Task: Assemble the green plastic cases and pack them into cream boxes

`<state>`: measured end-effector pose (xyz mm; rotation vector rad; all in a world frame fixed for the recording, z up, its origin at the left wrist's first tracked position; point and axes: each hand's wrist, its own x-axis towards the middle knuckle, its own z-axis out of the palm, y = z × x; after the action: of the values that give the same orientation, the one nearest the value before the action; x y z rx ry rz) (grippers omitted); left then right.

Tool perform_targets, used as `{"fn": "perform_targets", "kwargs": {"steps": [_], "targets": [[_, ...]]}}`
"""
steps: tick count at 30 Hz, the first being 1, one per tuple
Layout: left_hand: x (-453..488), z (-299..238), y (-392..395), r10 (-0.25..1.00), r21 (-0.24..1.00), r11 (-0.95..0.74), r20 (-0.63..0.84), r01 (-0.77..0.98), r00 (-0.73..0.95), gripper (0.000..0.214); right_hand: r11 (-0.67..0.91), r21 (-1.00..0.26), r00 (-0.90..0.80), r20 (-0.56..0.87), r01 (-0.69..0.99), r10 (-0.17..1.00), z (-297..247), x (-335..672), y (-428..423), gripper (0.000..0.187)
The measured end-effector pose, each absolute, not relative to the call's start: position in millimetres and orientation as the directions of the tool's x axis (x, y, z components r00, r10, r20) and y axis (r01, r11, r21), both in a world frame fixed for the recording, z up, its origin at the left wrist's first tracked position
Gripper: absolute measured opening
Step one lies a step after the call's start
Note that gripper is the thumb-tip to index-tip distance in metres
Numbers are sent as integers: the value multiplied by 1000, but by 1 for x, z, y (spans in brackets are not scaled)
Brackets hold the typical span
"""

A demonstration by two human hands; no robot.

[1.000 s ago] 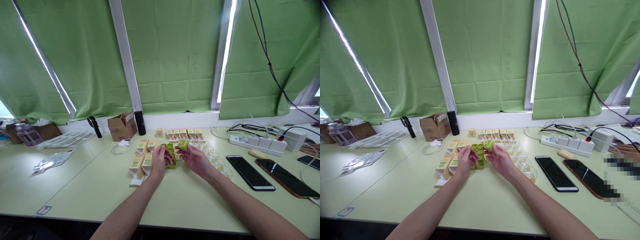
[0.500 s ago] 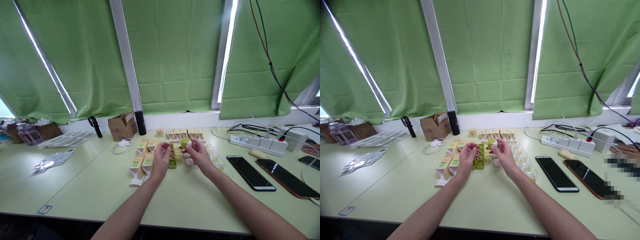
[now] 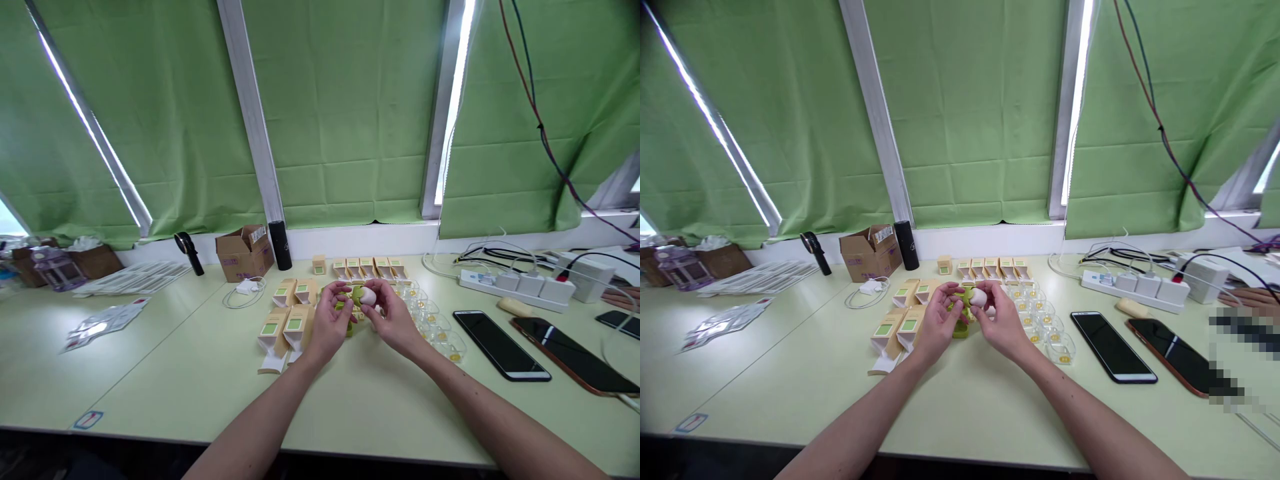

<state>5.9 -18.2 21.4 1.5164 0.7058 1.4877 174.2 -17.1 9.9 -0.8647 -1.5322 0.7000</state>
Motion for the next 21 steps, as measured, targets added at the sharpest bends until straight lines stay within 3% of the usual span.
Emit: {"fn": "perform_targets", "kwargs": {"steps": [3,6,21], "targets": [[6,19,-19,866,875,-458,479,-157,145,50,638,-686,-72,659,350,749,10,175,-21,36],[6,16,-18,860,876,-459,479,-144,173,49,718,-525,-127,760,458,637,11,176,-23,36],[7,14,-18,859,877,-462,479,-130,179,40,732,-198,-236,865,651,444,12,177,-25,44]]}}
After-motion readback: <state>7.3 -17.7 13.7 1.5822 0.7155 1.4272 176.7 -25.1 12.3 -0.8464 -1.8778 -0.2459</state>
